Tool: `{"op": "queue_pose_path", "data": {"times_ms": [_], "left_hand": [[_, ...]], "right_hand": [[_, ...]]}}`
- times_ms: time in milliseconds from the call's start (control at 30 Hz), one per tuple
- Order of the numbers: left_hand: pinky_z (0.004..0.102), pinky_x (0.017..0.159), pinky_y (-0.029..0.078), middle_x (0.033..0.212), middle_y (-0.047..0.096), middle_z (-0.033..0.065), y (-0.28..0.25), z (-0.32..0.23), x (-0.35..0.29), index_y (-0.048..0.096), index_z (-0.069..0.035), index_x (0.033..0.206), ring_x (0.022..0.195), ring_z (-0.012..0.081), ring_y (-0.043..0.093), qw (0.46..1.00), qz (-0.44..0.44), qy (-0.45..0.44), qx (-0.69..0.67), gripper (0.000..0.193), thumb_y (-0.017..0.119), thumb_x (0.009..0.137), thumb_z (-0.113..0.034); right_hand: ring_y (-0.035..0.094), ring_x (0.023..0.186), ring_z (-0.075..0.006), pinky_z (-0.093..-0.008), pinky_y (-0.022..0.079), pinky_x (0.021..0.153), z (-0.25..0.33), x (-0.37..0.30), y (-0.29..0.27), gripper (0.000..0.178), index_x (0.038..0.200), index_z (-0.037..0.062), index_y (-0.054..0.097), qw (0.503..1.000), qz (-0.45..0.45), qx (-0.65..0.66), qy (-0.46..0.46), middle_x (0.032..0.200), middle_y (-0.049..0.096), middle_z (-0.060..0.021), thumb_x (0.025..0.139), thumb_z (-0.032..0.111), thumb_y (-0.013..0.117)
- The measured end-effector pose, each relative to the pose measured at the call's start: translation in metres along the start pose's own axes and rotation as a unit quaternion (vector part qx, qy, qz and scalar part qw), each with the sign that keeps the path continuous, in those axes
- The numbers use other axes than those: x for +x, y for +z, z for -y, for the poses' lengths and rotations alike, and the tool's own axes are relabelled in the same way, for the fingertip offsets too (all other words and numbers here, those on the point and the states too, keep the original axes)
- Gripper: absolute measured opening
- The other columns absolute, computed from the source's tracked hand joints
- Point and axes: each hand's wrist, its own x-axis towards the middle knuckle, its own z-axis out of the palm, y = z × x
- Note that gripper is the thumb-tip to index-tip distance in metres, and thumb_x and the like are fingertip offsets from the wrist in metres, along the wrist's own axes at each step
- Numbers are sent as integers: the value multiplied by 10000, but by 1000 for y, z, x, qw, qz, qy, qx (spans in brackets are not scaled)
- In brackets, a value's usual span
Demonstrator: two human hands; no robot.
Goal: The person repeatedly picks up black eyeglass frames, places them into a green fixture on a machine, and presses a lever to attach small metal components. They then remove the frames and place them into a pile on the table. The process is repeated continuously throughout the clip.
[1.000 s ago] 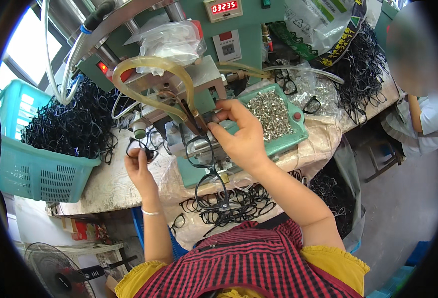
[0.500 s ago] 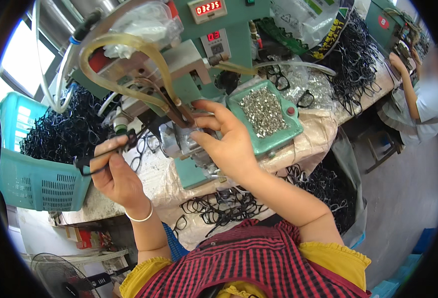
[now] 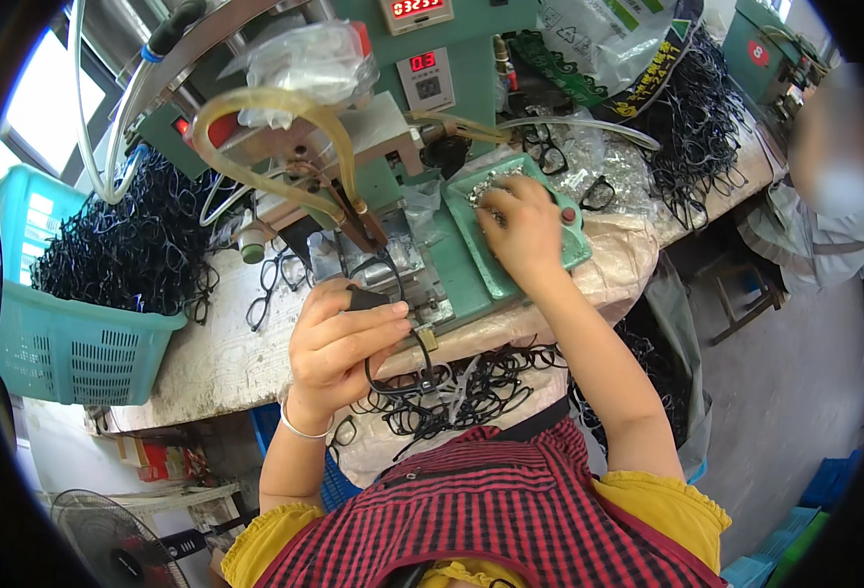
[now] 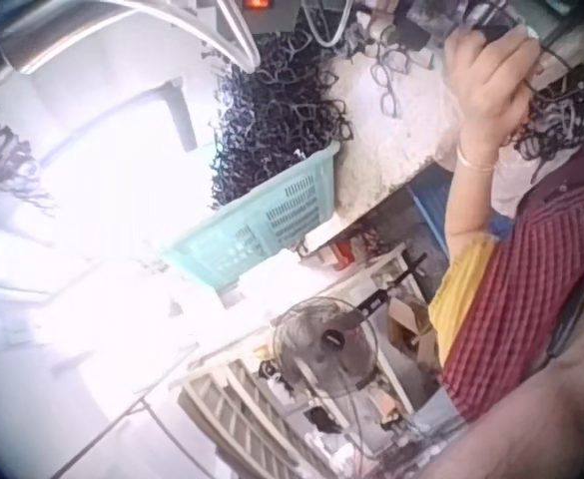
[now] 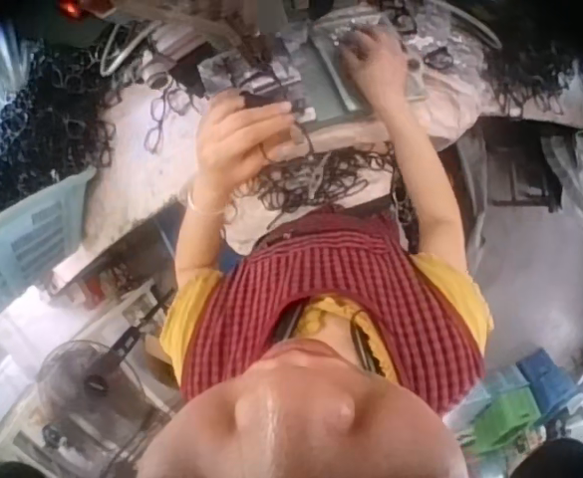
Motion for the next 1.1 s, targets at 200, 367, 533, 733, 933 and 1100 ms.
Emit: {"op": "queue_pose_path", "data": {"times_ms": [200, 367, 533, 733, 933, 1100], "left_hand": [[409, 884, 504, 1109, 731, 104, -14, -29, -33, 737, -87, 1015, 932, 289, 648, 995, -16, -70, 71, 289, 748, 737, -11], [396, 904, 467, 1073, 716, 150, -81, -15, -90, 707, 14, 1019, 996, 314, 647, 912, -209, -278, 218, 205, 635, 831, 52], [470, 1065, 403, 1361, 581, 170, -87, 103, -154, 719, -42, 992, 1219, 415, 528, 851, 81, -368, 365, 190, 711, 805, -72], [449, 1006, 441, 1238, 629, 240, -68, 165, -199, 630, 29, 851, 1127, 426, 575, 872, -17, -402, 280, 137, 691, 810, -87], [263, 813, 521, 909, 699, 68, -90, 142, -111, 695, 38, 955, 808, 93, 608, 817, -152, -557, -12, 195, 712, 915, -152], [312, 879, 555, 1073, 695, 140, -69, 123, -160, 669, 8, 945, 980, 184, 664, 753, -364, -474, -277, 187, 635, 983, -171]], "right_hand": [[614, 1011, -286, -422, 525, 736, -4, 2, 20, 70, 806, 87, 710, 992, 42, -112, -27, 953, 652, -72, 749, 128, 705], [645, 831, -126, -243, 491, 786, -15, -30, -29, 138, 984, 19, 740, 931, -55, 231, 277, 901, 726, -49, 897, 117, 696], [624, 885, -94, -224, 475, 818, -13, -15, 13, 193, 1076, 1, 728, 883, -116, 355, 285, 969, 724, -44, 945, 113, 642], [630, 817, -96, -228, 483, 762, 18, 2, -2, 157, 1026, 12, 731, 894, -28, 361, 262, 906, 711, -19, 887, 73, 693], [658, 850, -116, -242, 503, 799, 14, -9, -26, 142, 984, 12, 739, 943, 9, 229, 243, 921, 730, -60, 853, 49, 700], [664, 871, -130, -259, 505, 809, -6, -54, -60, 134, 964, 12, 743, 936, -22, 228, 269, 928, 726, -62, 839, 42, 704]]}}
